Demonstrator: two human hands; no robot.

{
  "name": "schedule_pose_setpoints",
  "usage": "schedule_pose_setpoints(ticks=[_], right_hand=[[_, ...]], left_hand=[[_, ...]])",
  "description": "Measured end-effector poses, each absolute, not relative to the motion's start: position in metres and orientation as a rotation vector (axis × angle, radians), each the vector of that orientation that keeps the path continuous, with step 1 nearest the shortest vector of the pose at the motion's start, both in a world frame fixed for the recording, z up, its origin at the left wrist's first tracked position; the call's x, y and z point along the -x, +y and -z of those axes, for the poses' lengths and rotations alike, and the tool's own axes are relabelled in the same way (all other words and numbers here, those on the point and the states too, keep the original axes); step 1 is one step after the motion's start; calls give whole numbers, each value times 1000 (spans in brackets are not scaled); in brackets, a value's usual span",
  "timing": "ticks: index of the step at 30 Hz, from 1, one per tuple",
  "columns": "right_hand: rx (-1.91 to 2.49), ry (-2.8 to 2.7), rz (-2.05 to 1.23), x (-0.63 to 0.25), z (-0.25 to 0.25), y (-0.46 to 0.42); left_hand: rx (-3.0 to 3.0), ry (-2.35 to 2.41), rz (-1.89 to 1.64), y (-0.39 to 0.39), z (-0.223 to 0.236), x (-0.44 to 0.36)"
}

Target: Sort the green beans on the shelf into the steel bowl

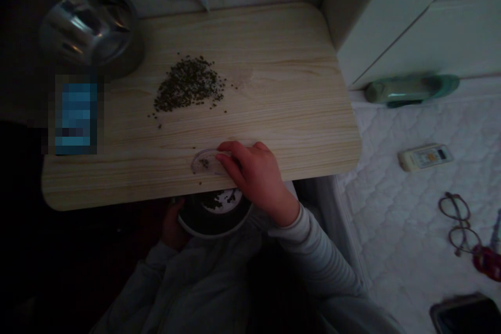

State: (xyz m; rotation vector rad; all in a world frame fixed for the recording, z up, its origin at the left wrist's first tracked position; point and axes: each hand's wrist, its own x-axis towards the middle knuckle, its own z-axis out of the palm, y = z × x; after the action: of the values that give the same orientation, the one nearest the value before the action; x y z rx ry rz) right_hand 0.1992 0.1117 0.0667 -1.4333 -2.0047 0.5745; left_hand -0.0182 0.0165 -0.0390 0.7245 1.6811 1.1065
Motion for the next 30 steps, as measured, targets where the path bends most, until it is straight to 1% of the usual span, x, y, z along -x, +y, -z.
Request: schedule_pose_setpoints(ticks=[7,14,24,30], right_hand=[[1372,-2048,-511,-200,-65,112],[1328,-2097,-527,-200,-66,111],[1303,-2129,-577,-200,-64,110],[1215,-2168,-627,-202,-63,110]], left_hand=[[-467,1572,-1144,23,38,9],[-589,1594,-1119,17,41,17],[-539,1539,-1147,24,35,7],[-667,1632,-1144,19,42,15]])
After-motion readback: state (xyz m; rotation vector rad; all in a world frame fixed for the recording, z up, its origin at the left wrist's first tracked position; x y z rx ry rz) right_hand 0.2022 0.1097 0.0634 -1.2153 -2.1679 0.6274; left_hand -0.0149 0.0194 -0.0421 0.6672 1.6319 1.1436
